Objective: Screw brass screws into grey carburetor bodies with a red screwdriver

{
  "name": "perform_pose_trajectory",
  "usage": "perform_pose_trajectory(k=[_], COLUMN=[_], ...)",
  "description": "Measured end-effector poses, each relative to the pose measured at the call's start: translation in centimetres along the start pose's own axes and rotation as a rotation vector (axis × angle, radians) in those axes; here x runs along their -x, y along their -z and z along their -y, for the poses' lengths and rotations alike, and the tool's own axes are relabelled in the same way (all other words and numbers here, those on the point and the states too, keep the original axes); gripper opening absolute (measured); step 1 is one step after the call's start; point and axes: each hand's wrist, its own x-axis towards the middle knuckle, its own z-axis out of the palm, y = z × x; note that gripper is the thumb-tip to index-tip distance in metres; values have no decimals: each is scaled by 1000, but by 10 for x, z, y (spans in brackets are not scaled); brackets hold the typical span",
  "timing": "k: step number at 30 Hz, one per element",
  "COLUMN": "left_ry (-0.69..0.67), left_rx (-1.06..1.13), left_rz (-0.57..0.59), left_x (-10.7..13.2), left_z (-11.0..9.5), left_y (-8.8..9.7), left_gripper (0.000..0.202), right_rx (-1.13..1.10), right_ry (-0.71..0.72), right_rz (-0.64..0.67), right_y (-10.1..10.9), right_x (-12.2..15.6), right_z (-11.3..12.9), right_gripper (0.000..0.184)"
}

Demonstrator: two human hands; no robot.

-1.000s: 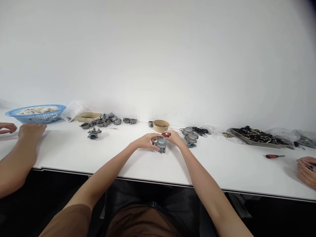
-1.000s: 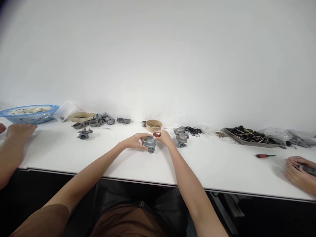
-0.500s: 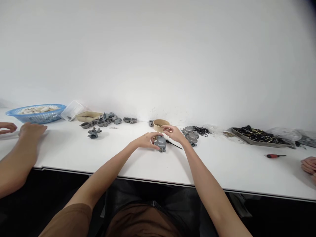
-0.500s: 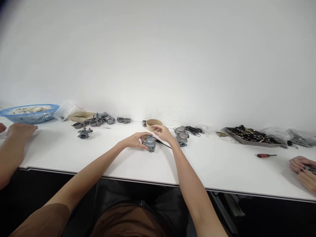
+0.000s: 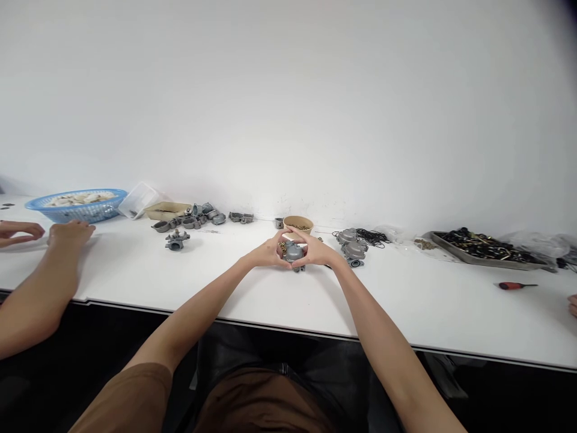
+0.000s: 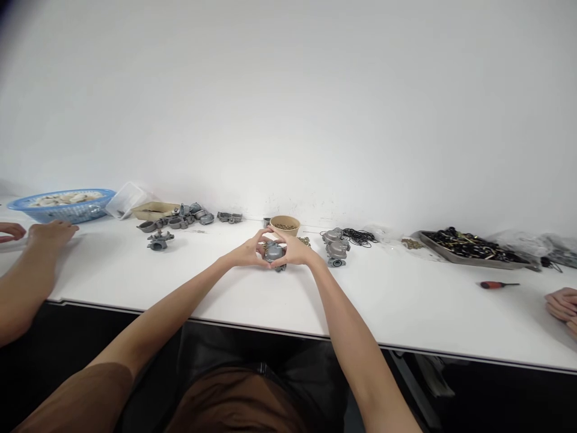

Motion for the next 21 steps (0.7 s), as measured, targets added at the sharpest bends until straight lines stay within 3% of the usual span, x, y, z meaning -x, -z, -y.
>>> perform_pose_trajectory(k=[5,10,13,15,17,19,21], left_ry=[-36,-163,-253,-283,-235,-56,219], left_rx=[-71,-202,-330,-434,-570,-724,-831], left_rz=[-77,-216,-374,-485,-614,-833,-1079], left_x=[0,-4,-7,-7,-2,11,32], left_z=[6,13,9,4,-3,-6,-4], left_y=[1,0,5,20,45,78,111], left_gripper=[112,110,109,102,82,56,45], right_rx=[91,137,211,265,296,310,327], right_ry=[-38,91,167,218,268,290,278], right_rz=[-42,-124,-216,-323,-517,-789,-1054], right_y=[-1,-1,3,10,21,39,62], right_x=[-1,-1,1,3,6,12,22], right_z=[3,13,18,19,17,11,2], right_gripper=[117,108,91,76,60,51,51])
